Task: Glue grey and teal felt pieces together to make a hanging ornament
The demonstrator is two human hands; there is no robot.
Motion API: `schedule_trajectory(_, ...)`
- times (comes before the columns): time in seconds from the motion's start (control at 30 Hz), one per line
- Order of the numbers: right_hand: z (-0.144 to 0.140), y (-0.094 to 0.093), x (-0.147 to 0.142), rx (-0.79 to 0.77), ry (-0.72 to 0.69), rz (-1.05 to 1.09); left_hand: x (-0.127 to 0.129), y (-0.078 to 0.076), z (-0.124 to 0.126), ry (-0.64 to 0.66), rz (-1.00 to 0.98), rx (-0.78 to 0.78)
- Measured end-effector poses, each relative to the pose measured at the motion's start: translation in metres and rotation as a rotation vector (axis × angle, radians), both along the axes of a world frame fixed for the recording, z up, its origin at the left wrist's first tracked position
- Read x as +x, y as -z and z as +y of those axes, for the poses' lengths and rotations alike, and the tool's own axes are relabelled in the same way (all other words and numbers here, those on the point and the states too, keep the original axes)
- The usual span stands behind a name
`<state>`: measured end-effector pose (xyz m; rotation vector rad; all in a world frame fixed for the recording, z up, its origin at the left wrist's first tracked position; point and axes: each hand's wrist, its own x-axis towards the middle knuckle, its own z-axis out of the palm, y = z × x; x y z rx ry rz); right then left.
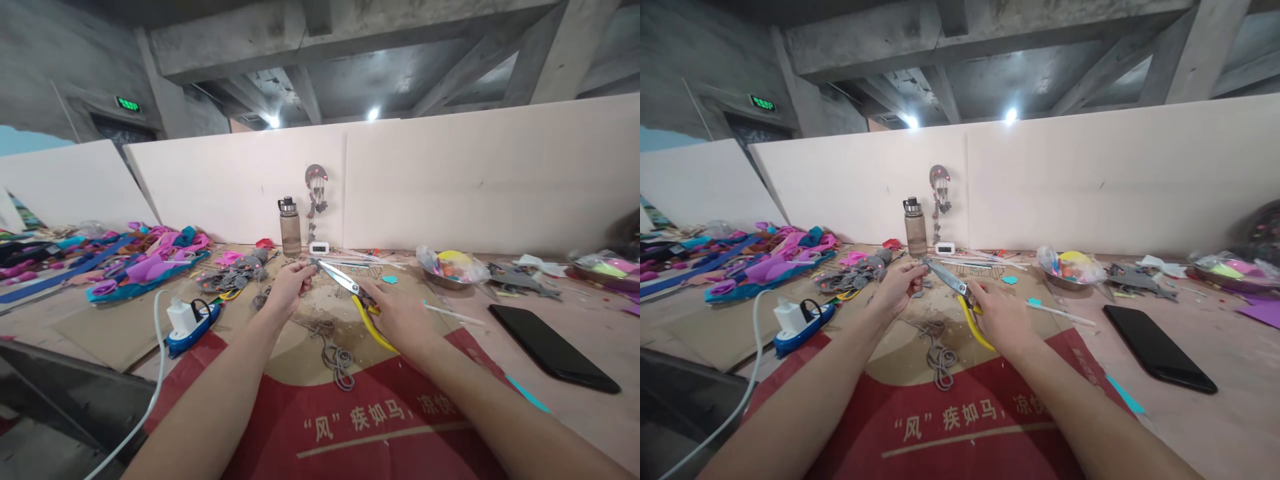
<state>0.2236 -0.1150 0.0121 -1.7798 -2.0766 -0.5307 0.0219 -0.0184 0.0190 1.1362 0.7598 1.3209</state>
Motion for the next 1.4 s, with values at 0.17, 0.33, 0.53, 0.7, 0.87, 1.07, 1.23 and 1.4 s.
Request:
schedule_trajectory(0.17, 0.004, 0.002, 0.001, -0.003, -0.063, 0.077, 0.0, 0.001, 0.0, 0.014, 0.011, 0.013)
schedule_trajectory(0.33, 0.006, 0.001, 0.002, -0.03, -0.057, 0.143, 0.0, 0.001, 0.001, 0.027, -0.005, 0.001)
schedule_trajectory(0.53, 0.004, 0.002, 0.003, 0.0, -0.009, 0.002, -0.001, 0.003, 0.004, 0.011, 0.046, 0.015)
schedule_trajectory(0.7, 0.004, 0.004, 0.004, 0.038, 0.001, -0.102, -0.001, 0.005, 0.005, 0.011, 0.061, 0.024)
schedule_trajectory(0.87, 0.004, 0.004, 0.003, 0.029, 0.035, -0.131, -0.002, 0.009, 0.01, 0.01, 0.094, 0.045)
schedule_trajectory(1.07, 0.006, 0.006, 0.004, 0.02, 0.026, -0.159, -0.003, 0.01, 0.013, -0.029, 0.16, 0.003)
schedule_trajectory(1.23, 0.005, 0.006, 0.004, 0.01, 0.032, -0.179, -0.002, 0.007, 0.009, -0.048, 0.153, -0.019)
schedule_trajectory(1.4, 0.002, 0.003, 0.002, 0.009, 0.031, -0.209, -0.001, 0.004, 0.007, -0.051, 0.131, -0.027)
